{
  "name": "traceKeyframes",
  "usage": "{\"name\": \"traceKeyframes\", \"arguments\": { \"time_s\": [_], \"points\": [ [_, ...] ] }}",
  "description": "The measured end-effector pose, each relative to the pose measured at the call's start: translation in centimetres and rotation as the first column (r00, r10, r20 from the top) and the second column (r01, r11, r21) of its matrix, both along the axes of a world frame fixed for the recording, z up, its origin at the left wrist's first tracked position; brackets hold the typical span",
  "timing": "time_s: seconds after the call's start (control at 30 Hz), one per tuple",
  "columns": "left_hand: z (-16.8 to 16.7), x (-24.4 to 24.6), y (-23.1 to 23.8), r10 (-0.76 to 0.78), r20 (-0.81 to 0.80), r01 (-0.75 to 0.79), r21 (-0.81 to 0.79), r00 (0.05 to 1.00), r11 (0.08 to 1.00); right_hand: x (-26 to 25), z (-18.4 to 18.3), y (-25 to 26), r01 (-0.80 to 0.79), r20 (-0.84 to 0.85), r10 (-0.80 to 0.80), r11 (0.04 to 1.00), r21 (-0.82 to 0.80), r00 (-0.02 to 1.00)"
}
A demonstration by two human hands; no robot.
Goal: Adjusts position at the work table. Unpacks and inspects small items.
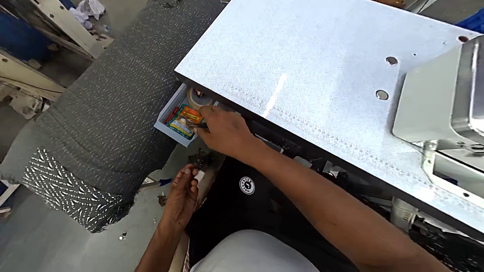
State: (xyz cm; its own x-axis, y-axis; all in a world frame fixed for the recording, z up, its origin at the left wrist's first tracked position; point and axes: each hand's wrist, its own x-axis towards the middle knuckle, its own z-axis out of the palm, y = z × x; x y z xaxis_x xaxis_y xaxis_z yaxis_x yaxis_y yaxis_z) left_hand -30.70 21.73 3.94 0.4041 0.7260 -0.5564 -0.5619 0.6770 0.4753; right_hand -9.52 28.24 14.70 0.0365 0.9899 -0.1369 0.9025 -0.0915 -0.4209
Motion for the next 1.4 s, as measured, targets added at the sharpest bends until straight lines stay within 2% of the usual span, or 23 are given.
{"name": "traceKeyframes", "arguments": {
  "time_s": [0.07, 0.2, 0.37, 0.5, 0.53, 0.6, 0.67, 0.73, 0.9, 1.03, 1.13, 1.23, 1.3, 1.4],
  "points": [
    [-0.2, -0.7, 1.0, 0.072, -0.037, -0.071, 0.025, 0.997, 0.997, -0.3, 0.2, 0.9, -0.013, -0.081, 0.007, 0.997, -0.078, 0.997],
    [0.3, -0.8, 3.0, 0.174, -0.079, -0.169, 0.063, 0.982, 0.984, -1.8, 0.2, 3.3, 0.022, -0.016, -0.024, 0.993, -0.12, 1.0],
    [0.4, -0.1, 5.1, 0.227, -0.094, -0.213, 0.139, 0.969, 0.967, -3.1, -1.3, 4.7, 0.057, 0.017, -0.058, 0.996, 0.061, 0.998],
    [0.4, 0.4, 6.1, 0.215, -0.11, -0.195, 0.171, 0.97, 0.966, -2.6, -1.5, 2.8, -0.093, 0.026, 0.091, 0.991, 0.098, 0.995],
    [0.5, 0.6, 6.3, 0.207, -0.119, -0.185, 0.173, 0.971, 0.967, -2.0, -1.5, 2.0, -0.119, -0.019, 0.123, 0.984, 0.132, 0.992],
    [0.7, 1.1, 6.7, 0.192, -0.15, -0.165, 0.176, 0.97, 0.971, -0.5, -2.1, -0.1, -0.088, -0.102, 0.127, 0.943, 0.322, 0.987],
    [1.0, 1.6, 7.2, 0.177, -0.181, -0.147, 0.169, 0.967, 0.975, 1.4, -2.5, -2.8, -0.017, -0.117, 0.084, 0.875, 0.484, 0.99],
    [1.3, 2.2, 7.9, 0.138, -0.203, -0.105, 0.163, 0.969, 0.981, 3.3, -2.8, -5.9, 0.029, -0.114, 0.041, 0.834, 0.552, 0.993],
    [1.9, 7.1, 11.9, 0.01, -0.257, 0.057, 0.252, 0.966, 0.966, 6.1, -3.8, -13.0, 0.093, -0.1, -0.043, 0.809, 0.58, 0.994],
    [1.2, 12.6, 16.2, -0.102, -0.148, 0.149, 0.352, 0.984, 0.924, 7.0, -4.5, -18.2, 0.112, -0.076, -0.084, 0.826, 0.552, 0.994],
    [1.5, 13.4, 15.2, -0.183, -0.062, 0.193, 0.35, 0.981, 0.916, 7.5, -4.5, -23.1, 0.223, -0.162, -0.161, 0.824, 0.521, 0.974],
    [3.4, 12.0, 9.7, -0.318, 0.202, 0.257, 0.276, 0.926, 0.926, 7.6, -4.1, -27.1, 0.42, -0.433, -0.223, 0.796, 0.437, 0.873],
    [5.1, 11.7, 5.7, -0.349, 0.366, 0.292, 0.203, 0.863, 0.935, 7.6, -3.7, -28.2, 0.537, -0.637, -0.232, 0.773, 0.338, 0.735],
    [9.3, 13.6, 0.9, -0.436, 0.477, 0.35, 0.261, 0.764, 0.9, 7.9, -3.3, -28.0, 0.645, -0.829, -0.218, 0.736, 0.207, 0.514]
  ]
}}
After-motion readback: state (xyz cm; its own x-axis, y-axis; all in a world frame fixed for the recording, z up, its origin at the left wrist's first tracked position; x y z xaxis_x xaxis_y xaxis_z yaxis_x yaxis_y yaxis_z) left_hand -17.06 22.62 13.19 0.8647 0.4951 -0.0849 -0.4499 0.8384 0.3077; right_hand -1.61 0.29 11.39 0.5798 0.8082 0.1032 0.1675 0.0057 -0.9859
